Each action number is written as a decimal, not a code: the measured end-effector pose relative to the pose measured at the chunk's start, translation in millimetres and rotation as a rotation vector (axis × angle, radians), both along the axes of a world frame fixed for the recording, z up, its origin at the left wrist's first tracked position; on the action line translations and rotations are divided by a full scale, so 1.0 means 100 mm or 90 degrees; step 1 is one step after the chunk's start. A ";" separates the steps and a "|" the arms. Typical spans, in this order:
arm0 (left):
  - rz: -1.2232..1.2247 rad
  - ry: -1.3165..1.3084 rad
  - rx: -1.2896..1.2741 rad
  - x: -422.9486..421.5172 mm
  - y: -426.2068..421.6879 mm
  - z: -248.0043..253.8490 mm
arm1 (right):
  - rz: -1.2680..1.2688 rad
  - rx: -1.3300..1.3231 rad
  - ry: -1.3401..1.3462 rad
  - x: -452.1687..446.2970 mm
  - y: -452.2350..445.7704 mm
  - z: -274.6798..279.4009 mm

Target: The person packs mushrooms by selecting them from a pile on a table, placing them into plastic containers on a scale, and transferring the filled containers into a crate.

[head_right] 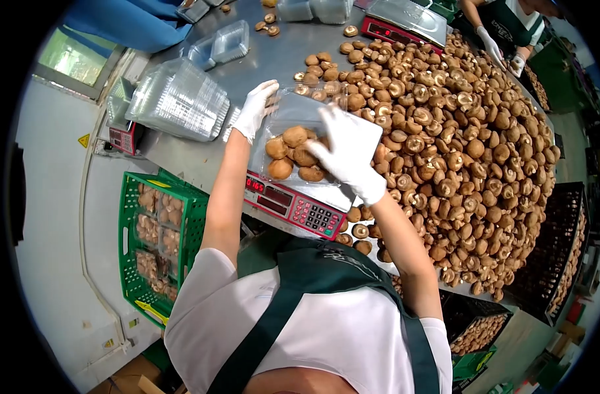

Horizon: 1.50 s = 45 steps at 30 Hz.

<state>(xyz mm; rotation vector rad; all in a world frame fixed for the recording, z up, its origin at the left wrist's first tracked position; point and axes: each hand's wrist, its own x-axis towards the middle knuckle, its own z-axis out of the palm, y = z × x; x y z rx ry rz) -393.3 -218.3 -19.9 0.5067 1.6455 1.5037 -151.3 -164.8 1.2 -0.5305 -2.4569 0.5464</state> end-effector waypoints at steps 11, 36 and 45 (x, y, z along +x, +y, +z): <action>-0.226 0.270 0.189 0.22 -0.98 0.33 | -0.153 -0.602 0.322 0.63 0.17 0.06; -0.005 0.011 0.076 1.14 -1.65 -0.26 | -0.054 -0.624 0.057 0.86 -0.47 -0.10; -0.035 0.047 0.105 1.11 -1.58 -0.18 | -0.092 -0.496 0.042 0.90 -0.61 0.34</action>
